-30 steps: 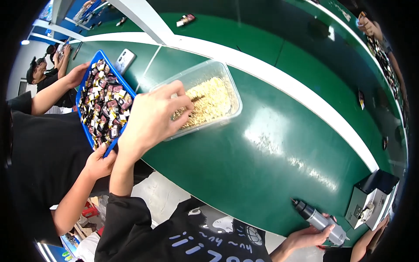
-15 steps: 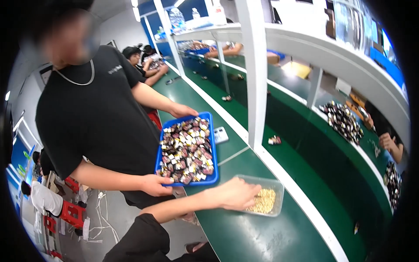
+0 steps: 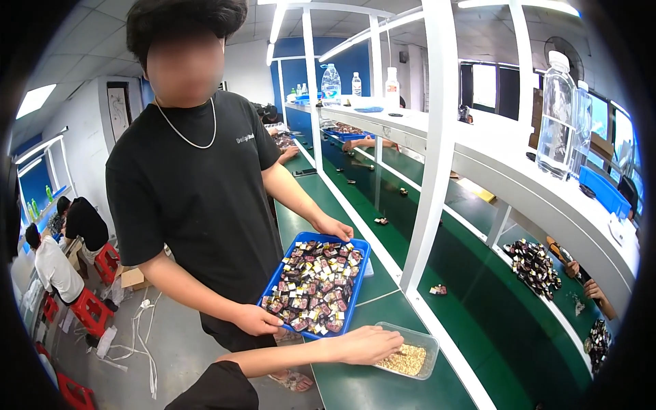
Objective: Assembling small electronic components onto boards using an electric screwdriver and placing them in trays.
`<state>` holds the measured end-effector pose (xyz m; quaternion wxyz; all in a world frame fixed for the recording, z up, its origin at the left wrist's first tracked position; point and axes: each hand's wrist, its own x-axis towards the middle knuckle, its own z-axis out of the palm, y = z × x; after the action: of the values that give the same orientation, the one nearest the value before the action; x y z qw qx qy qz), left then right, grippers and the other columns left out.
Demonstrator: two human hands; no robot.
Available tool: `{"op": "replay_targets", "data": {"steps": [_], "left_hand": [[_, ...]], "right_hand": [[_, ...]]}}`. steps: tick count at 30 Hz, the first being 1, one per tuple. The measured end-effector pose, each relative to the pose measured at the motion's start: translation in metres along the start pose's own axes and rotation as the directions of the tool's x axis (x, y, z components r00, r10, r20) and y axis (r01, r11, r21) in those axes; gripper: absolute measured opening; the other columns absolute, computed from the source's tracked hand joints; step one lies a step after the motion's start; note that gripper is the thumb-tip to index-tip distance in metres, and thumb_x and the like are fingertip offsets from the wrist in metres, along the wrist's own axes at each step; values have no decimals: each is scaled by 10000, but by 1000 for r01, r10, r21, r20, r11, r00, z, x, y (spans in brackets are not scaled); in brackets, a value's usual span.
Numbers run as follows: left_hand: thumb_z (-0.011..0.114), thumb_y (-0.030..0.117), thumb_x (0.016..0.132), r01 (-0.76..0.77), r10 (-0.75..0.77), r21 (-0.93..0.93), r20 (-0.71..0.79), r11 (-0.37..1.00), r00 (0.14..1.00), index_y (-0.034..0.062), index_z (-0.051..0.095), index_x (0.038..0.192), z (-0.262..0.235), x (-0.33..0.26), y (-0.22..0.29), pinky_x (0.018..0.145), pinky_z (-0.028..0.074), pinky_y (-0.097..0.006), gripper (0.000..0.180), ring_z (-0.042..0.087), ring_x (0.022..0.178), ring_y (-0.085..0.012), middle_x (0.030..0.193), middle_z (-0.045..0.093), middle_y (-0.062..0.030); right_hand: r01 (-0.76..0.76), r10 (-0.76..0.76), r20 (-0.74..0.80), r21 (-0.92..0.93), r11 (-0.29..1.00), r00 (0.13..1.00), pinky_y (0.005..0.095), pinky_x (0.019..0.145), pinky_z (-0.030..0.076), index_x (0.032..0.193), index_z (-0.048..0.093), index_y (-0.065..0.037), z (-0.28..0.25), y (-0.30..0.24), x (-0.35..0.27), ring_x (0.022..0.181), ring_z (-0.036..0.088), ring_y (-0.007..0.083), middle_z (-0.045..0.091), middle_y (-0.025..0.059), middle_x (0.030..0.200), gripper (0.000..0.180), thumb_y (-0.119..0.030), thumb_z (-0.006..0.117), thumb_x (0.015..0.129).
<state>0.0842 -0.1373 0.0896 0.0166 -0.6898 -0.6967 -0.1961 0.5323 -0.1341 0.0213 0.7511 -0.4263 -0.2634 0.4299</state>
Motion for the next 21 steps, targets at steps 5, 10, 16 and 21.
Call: {"op": "replay_targets", "data": {"steps": [5, 10, 16, 21], "left_hand": [[580, 180, 995, -48, 74, 111, -242, 993, 968, 58, 559, 1015, -31, -28, 26, 775, 433, -373, 125, 567, 858, -242, 895, 548, -82], [573, 211, 1025, 331, -227, -634, 241, 699, 943, 63, 570, 987, -65, -115, 52, 658, 448, -321, 153, 585, 764, -144, 791, 555, -39], [796, 437, 803, 846, -772, 158, 519, 508, 367, 58, 721, 854, -48, -259, 37, 691, 538, -423, 390, 723, 830, -306, 814, 731, -129], [703, 286, 876, 882, -838, 265, 499, 389, 220, 27, 760, 952, -29, -272, 34, 770, 572, -420, 276, 742, 914, -310, 926, 761, -167]], "right_hand": [[-69, 68, 38, 28, 997, 997, 369, 788, 486, 1089, 652, 128, -24, 12, 13, 867, 615, 238, 670, 175, 984, 444, -296, 682, 959], [-130, 128, 66, 34, 991, 990, 375, 804, 490, 1102, 641, 132, -37, 11, 21, 879, 617, 243, 669, 182, 996, 448, -291, 688, 959], [-175, 184, 83, -105, 979, 979, 381, 823, 495, 1117, 628, 136, -8, -8, 8, 892, 619, 249, 669, 191, 1010, 454, -285, 694, 959], [-185, 212, 91, -246, 952, 973, 386, 839, 499, 1129, 617, 140, 19, -21, 4, 904, 621, 255, 668, 198, 1022, 461, -280, 700, 959]]}}
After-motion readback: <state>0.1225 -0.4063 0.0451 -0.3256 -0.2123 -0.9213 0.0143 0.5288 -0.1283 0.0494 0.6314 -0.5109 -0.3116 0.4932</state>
